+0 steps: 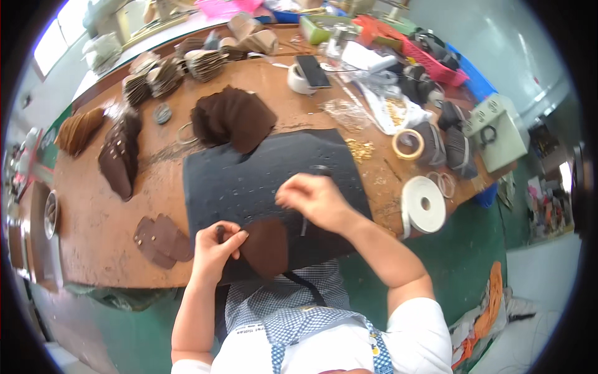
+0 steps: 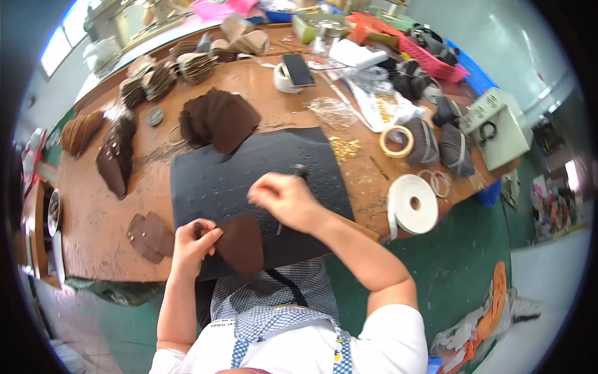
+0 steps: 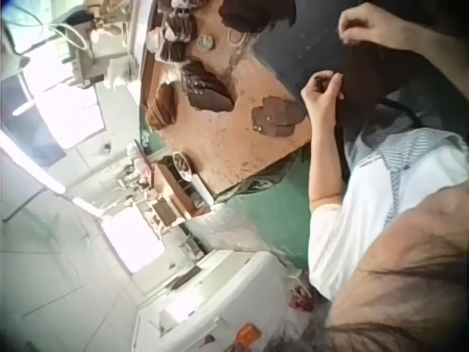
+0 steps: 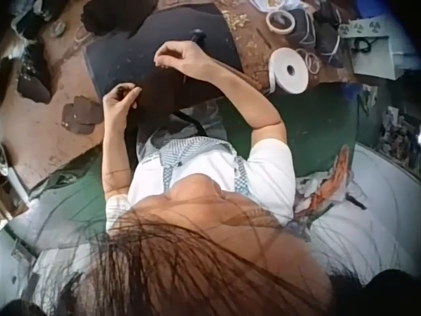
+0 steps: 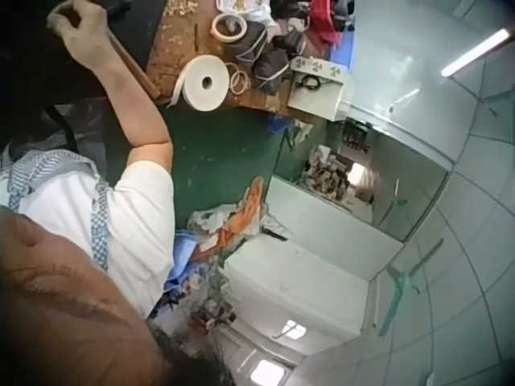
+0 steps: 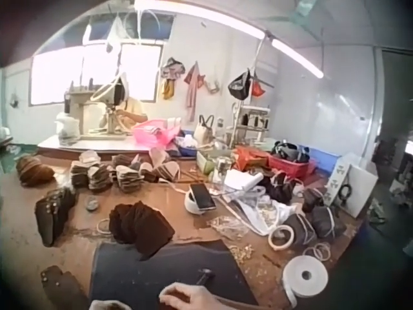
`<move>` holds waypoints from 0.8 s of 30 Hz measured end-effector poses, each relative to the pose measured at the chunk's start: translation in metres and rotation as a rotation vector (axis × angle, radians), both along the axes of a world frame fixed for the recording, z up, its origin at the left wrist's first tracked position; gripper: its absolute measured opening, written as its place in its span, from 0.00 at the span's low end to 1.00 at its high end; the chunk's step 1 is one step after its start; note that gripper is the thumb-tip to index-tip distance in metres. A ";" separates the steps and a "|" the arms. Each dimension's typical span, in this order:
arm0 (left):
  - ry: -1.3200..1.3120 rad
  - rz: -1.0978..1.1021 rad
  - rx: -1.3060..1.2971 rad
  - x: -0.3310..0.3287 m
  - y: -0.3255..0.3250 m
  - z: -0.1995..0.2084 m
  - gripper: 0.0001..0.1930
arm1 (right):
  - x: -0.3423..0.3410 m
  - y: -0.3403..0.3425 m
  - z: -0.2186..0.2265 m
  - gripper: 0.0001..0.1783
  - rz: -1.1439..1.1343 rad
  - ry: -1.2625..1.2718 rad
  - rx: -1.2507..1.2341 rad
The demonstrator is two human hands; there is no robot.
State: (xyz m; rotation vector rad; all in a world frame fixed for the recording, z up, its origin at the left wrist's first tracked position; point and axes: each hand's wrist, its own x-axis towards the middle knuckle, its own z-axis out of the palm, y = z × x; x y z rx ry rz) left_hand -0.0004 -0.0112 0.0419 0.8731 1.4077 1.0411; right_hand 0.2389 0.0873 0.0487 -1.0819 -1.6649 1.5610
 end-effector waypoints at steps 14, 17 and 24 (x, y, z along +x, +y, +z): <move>-0.118 0.052 -0.045 0.002 0.012 -0.010 0.06 | 0.154 0.185 -0.067 0.07 -0.509 -0.884 0.870; 0.038 0.131 0.125 0.000 0.007 -0.002 0.05 | 0.149 0.203 -0.070 0.07 -0.496 -0.936 0.767; 0.800 0.084 1.048 -0.026 0.021 0.047 0.14 | 0.150 0.212 -0.067 0.06 -0.446 -1.055 0.685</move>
